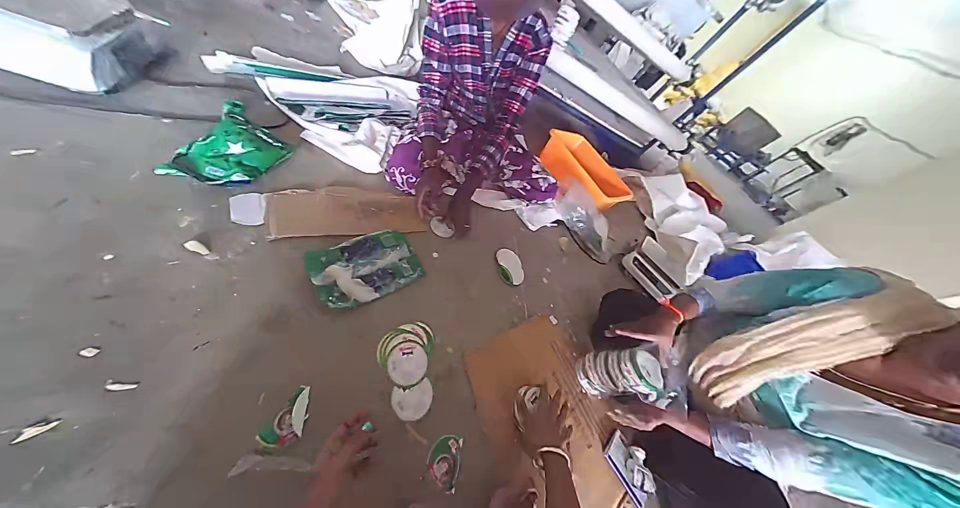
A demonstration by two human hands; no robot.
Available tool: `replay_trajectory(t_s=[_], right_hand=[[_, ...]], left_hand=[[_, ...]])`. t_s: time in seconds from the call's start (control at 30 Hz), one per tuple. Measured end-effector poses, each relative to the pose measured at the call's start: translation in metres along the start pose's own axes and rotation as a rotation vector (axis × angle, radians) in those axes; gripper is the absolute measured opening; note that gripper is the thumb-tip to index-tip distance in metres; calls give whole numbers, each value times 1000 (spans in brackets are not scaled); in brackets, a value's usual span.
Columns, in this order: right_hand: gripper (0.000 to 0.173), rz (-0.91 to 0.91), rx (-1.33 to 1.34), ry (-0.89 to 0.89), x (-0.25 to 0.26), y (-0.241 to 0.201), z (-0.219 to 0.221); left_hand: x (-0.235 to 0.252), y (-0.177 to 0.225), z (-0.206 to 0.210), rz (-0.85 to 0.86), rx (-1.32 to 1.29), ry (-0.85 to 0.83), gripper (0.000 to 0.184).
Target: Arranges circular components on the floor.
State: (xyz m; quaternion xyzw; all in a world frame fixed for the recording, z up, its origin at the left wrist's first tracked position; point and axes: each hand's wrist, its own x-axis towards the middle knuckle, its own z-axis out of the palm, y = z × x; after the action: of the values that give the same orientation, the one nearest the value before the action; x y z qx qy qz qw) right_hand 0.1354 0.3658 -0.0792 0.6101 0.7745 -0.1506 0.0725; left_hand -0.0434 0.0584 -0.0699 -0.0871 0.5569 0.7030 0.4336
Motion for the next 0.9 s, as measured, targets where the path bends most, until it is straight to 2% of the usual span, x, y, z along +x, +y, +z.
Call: replay_trajectory(t_s=[0.03, 0.1, 0.17, 0.2, 0.23, 0.33, 0.4, 0.43, 0.47, 0.5, 0.53, 0.57, 0.63, 0.7, 0.77, 0.83, 0.9], right_hand=[[80, -51, 89, 90, -1, 0, -13], [71, -159, 247, 411, -8, -1, -39], [78, -233, 253, 755, -6, -1, -44], [81, -236, 213, 803, -5, 1, -37], [81, -228, 143, 728, -5, 3, -24], [88, -121, -113, 215, 6, 4, 34], [87, -137, -87, 22, 14, -2, 30], [78, -136, 23, -55, 9, 5, 22], [65, -115, 208, -90, 6, 11, 9], [55, -78, 448, -40, 2, 14, -2], [53, -62, 624, 59, 0, 18, -9], [53, -128, 660, 149, -2, 20, -16], [64, -306, 355, 308, -1, 21, -7], [75, -292, 0, 193, -9, 5, 13], [84, -283, -197, -2, -9, -2, 33], [75, -296, -112, -128, -1, -5, 20], [57, -254, 242, -130, -9, 11, -4]], left_hand=[[1, 0, 0, -5, 4, 8, 41], [-1, -3, 1, 3, 12, 31, 41], [-3, -5, 1, 11, 29, 23, 40], [-4, -7, 1, 15, 43, 19, 39], [-4, -9, 0, 16, 44, 14, 39], [-3, -13, -3, 19, 61, 19, 39], [0, -11, -2, 24, 57, 24, 39], [-4, -12, -1, 11, 64, 32, 37], [-4, -12, 1, 4, 64, 34, 35], [-3, -10, 3, 3, 62, 38, 35], [-1, -9, 3, 0, 64, 35, 35], [0, -9, 3, 0, 68, 27, 36], [0, -12, 0, -10, 77, 17, 38], [-2, -19, -4, -24, 90, 19, 39], [-2, -21, -3, -27, 109, 1, 40], [1, -12, 1, -8, 119, -17, 40], [-2, -1, 5, 3, 157, -8, 38]])
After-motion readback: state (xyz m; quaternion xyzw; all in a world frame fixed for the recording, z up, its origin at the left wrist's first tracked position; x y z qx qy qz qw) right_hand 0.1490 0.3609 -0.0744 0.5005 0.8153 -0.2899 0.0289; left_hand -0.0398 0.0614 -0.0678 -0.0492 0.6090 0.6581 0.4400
